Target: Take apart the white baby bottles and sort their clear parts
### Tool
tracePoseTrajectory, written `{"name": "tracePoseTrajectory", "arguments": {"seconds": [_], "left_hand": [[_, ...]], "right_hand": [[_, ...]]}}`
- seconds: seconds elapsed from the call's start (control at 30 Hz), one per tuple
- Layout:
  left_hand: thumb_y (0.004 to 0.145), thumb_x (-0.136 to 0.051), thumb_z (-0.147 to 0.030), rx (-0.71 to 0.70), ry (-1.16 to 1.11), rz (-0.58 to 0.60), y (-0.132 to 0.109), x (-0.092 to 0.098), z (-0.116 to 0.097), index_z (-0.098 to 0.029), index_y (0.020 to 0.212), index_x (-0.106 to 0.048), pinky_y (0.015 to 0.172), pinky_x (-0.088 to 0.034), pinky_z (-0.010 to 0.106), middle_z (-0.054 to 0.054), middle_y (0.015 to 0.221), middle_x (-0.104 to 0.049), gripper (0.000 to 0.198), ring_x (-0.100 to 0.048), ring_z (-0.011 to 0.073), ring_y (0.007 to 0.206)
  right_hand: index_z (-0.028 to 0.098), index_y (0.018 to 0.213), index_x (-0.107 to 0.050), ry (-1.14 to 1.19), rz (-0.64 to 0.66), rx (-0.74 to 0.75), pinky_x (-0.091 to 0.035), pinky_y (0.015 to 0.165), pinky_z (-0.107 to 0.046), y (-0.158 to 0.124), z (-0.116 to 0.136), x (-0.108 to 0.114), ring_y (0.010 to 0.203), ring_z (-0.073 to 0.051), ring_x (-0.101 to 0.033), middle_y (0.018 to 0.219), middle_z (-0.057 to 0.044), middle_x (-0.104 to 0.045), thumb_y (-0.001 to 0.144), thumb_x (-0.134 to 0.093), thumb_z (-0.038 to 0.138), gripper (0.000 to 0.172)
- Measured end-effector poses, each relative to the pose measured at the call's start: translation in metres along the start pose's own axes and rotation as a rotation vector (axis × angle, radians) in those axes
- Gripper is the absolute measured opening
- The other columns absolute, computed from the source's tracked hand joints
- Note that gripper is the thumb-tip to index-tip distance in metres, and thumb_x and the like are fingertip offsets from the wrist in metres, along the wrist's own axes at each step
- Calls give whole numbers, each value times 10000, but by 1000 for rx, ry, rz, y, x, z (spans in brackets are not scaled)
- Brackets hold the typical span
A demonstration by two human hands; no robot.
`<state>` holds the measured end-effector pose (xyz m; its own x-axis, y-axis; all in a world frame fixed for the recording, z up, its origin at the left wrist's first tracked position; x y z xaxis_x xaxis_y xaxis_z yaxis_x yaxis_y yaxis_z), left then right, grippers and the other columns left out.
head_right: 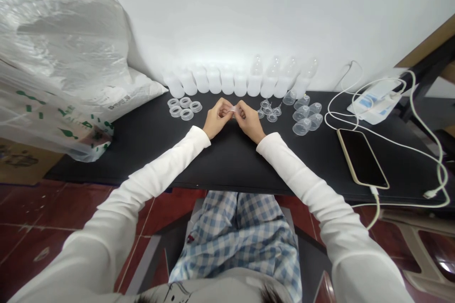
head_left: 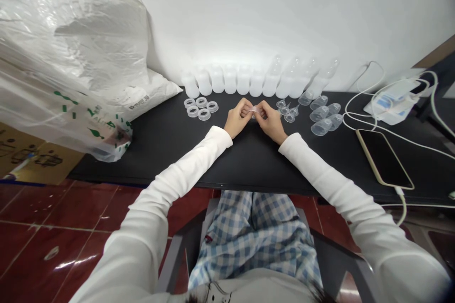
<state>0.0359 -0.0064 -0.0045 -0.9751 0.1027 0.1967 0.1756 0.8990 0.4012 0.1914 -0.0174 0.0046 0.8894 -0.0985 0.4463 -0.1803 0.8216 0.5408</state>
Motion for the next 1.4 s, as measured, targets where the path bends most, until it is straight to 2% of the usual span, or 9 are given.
{"name": "tracePoseTrajectory", "arguments": {"seconds": [0.13,0.3,0.5,0.67,0.83,0.93,1.07,1.27,1.4], "left_hand": [[945,-697,-338,-16,62,19,-1,1,-3,-223,985,-605,656,-508,229,-35,762,-691,152,-643,101,636],[996,-630,-325,-49,74,68,-1,2,-7,-223,1042,-586,698,-534,232,-36,743,-707,120,-686,116,651],[979,-672,-351,19,20,10,-1,-1,-2,-227,977,-577,645,-525,230,-29,785,-695,157,-649,99,610],[957,-707,-363,59,-43,-5,0,0,2,-219,971,-604,668,-548,252,-29,752,-683,177,-662,115,636],[945,-730,-343,120,-136,-7,2,0,8,-204,1050,-640,761,-587,247,-4,835,-722,196,-705,116,741],[903,-779,-304,116,-151,21,1,-2,9,-193,1079,-645,787,-588,235,11,893,-730,248,-710,116,806],[861,-799,-237,93,-94,12,-1,-3,6,-196,1016,-621,737,-554,221,-5,868,-714,239,-671,103,768],[868,-759,-180,96,-82,-51,-2,-4,1,-207,968,-619,703,-530,233,-36,791,-663,174,-616,99,707],[886,-763,-219,69,-80,-91,-4,-6,-3,-209,935,-606,647,-526,215,-54,733,-633,164,-608,86,645]], "right_hand": [[267,821,-440,-71,-24,15,-434,613,-323,-1,4,0,598,-159,-454,683,12,-524,980,-521,688,457],[272,824,-420,-89,-67,-10,-412,594,-325,-2,4,0,574,-162,-457,655,18,-499,981,-491,739,498],[264,803,-426,-50,-101,-42,-417,590,-316,-2,4,-3,561,-146,-457,619,29,-507,968,-493,784,549],[263,863,-470,156,-23,-144,-455,576,-298,-1,-9,-8,579,-132,-532,689,31,-581,888,-533,876,616],[260,1006,-503,331,64,-170,-549,665,-300,0,-20,-8,686,-130,-618,836,10,-652,827,-622,875,651],[266,976,-478,375,78,-162,-554,648,-301,1,-22,-7,652,-122,-584,804,25,-614,808,-651,873,653],[266,915,-451,369,90,-149,-527,608,-285,0,-21,-9,624,-111,-541,781,31,-588,819,-649,865,639],[267,914,-460,275,12,-90,-453,575,-292,-3,-17,-15,649,-136,-535,765,20,-576,889,-588,836,584],[268,885,-472,247,-46,-93,-441,598,-315,-3,-15,-17,635,-146,-526,723,30,-562,887,-579,844,586]]}}
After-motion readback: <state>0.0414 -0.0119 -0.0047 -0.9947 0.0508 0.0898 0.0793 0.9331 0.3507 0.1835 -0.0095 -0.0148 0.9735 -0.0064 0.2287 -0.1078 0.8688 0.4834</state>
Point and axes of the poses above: each hand's wrist, its own y-axis towards the middle knuckle, its own x-axis out of the back of the hand, z = x × y, the point moved 2 cm from there along y, towards the middle knuckle
